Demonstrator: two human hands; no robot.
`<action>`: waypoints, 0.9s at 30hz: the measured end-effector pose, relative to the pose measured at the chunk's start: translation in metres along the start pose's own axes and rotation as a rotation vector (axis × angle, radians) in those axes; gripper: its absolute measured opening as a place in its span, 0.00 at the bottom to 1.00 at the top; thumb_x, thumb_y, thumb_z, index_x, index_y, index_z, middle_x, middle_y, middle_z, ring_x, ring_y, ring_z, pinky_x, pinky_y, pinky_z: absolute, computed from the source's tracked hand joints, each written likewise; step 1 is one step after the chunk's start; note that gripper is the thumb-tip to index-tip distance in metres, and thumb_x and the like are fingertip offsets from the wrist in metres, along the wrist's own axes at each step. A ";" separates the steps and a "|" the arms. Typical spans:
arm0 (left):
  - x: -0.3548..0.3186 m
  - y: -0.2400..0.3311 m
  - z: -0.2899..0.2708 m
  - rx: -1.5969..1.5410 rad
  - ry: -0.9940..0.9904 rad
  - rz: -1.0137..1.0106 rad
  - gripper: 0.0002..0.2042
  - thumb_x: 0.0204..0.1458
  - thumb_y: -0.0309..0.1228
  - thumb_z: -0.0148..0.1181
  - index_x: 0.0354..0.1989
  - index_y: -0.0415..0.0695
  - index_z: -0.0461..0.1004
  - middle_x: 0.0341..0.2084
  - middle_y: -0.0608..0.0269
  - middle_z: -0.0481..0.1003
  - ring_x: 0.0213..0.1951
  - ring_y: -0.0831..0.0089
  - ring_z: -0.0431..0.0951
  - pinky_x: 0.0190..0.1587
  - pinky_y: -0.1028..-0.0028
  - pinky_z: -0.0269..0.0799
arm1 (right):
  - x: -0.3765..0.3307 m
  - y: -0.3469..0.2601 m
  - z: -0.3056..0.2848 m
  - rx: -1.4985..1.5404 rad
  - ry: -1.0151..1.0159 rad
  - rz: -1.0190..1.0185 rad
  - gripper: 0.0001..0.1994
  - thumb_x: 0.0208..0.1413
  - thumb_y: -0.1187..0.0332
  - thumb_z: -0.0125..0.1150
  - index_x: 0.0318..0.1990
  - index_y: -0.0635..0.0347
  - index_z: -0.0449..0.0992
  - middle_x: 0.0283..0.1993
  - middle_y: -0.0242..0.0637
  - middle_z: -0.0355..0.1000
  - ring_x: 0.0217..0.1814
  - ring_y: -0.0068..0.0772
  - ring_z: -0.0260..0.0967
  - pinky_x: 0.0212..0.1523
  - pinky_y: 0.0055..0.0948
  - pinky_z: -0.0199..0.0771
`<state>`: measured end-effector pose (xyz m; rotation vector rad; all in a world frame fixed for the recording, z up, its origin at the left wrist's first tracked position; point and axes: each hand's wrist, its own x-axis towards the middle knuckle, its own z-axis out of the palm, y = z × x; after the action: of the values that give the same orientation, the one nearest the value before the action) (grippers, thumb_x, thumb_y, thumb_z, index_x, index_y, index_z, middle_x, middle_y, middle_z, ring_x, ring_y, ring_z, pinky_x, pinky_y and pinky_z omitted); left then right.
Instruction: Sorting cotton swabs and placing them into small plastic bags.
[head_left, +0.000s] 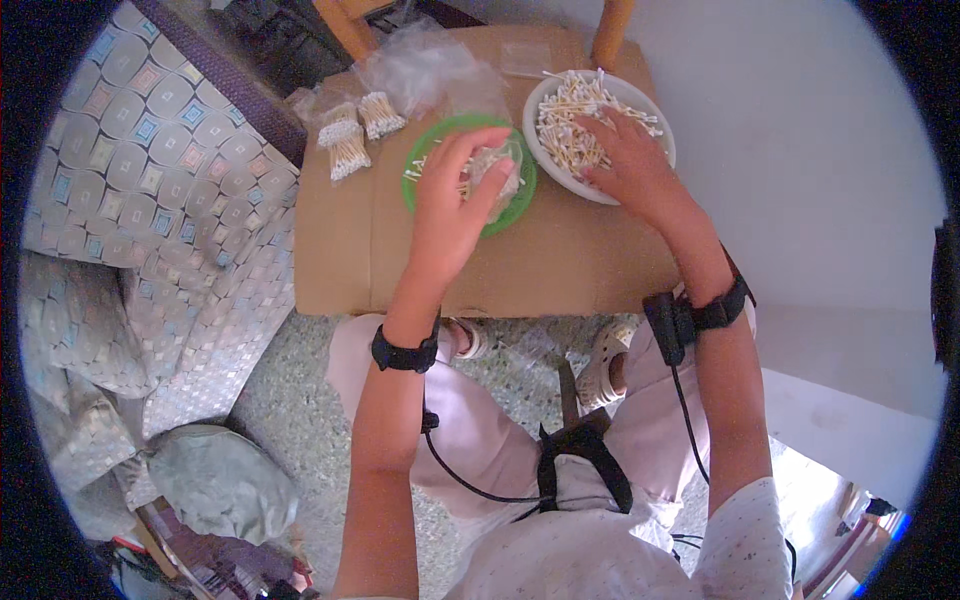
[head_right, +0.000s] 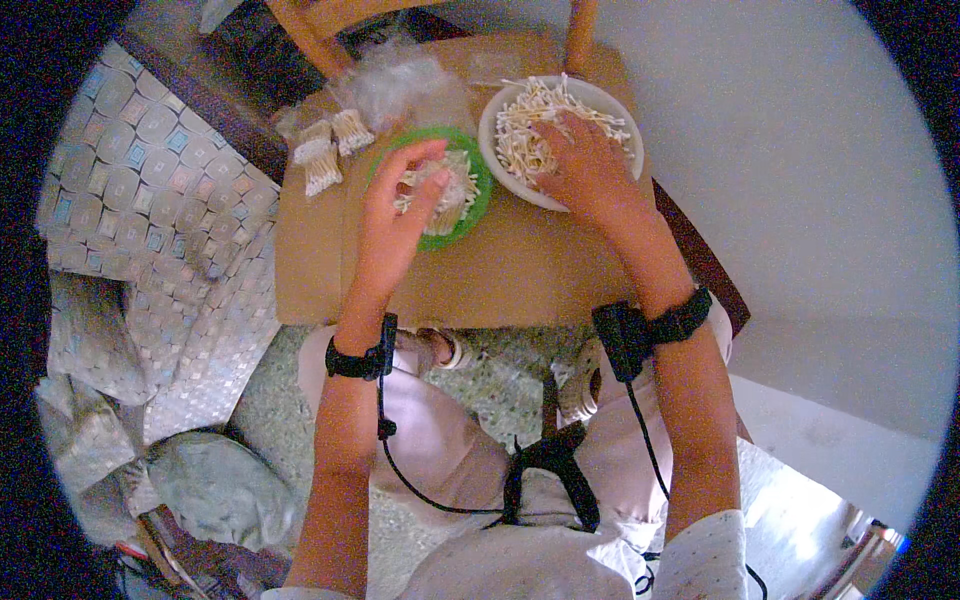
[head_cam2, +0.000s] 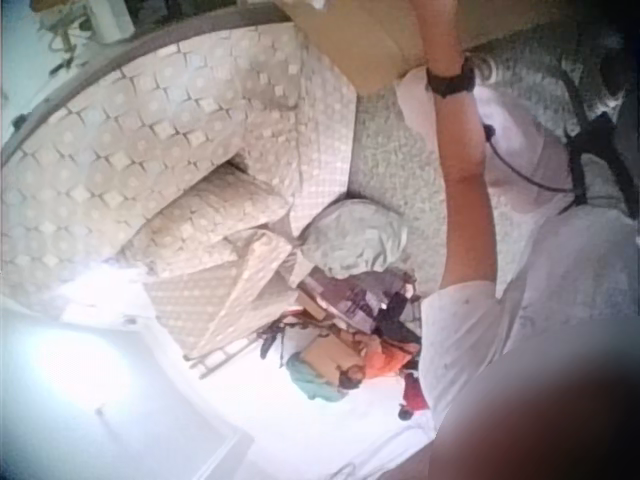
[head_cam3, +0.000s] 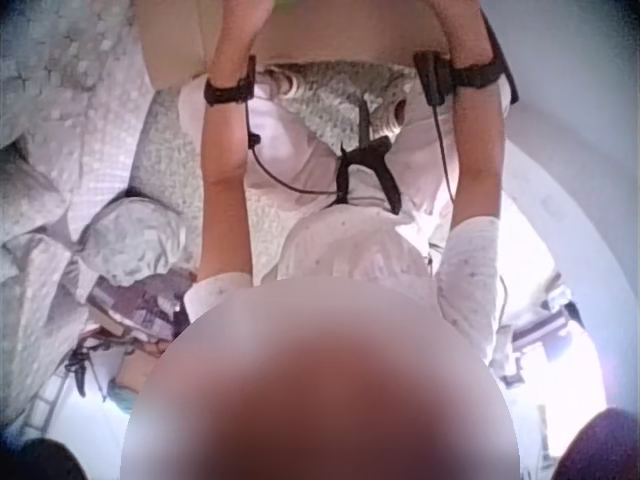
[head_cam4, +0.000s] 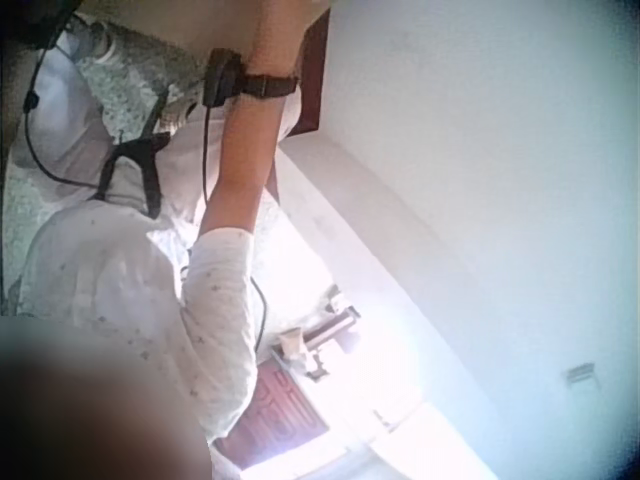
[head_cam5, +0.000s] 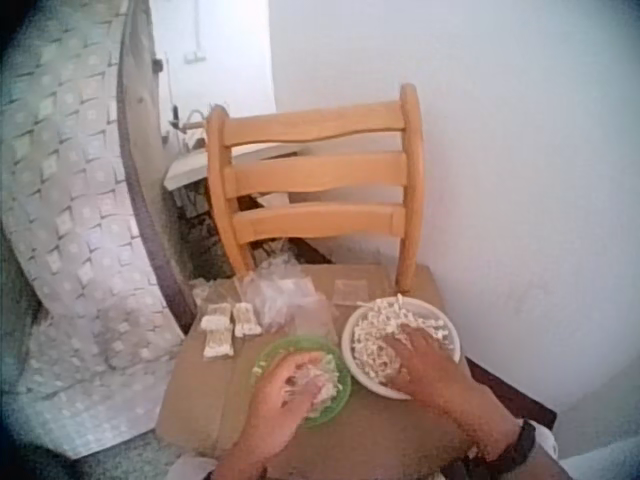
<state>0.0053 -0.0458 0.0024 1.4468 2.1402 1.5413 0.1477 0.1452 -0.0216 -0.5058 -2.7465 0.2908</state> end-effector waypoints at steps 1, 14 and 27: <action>0.001 -0.001 -0.001 0.002 -0.015 0.010 0.16 0.49 0.31 0.57 0.47 0.46 0.70 0.44 0.65 0.72 0.46 0.72 0.70 0.48 0.71 0.64 | 0.004 0.002 -0.002 0.019 -0.035 0.015 0.28 0.45 0.62 0.62 0.56 0.51 0.63 0.61 0.47 0.56 0.62 0.49 0.54 0.60 0.40 0.56; -0.006 -0.005 0.015 0.052 -0.113 0.076 0.22 0.49 0.37 0.60 0.52 0.45 0.66 0.49 0.58 0.69 0.52 0.64 0.66 0.55 0.67 0.59 | 0.018 -0.013 -0.016 0.103 0.266 0.258 0.11 0.53 0.62 0.53 0.34 0.59 0.77 0.36 0.45 0.74 0.38 0.47 0.71 0.40 0.40 0.70; -0.003 -0.003 0.020 0.176 0.038 -0.049 0.33 0.39 0.43 0.66 0.55 0.44 0.63 0.50 0.50 0.66 0.54 0.54 0.63 0.57 0.64 0.57 | 0.016 -0.024 -0.027 0.097 0.242 0.367 0.11 0.54 0.60 0.52 0.37 0.55 0.77 0.36 0.41 0.74 0.38 0.46 0.71 0.39 0.38 0.70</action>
<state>0.0164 -0.0350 -0.0104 1.4140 2.3668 1.4063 0.1359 0.1328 0.0139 -0.9519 -2.3823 0.4182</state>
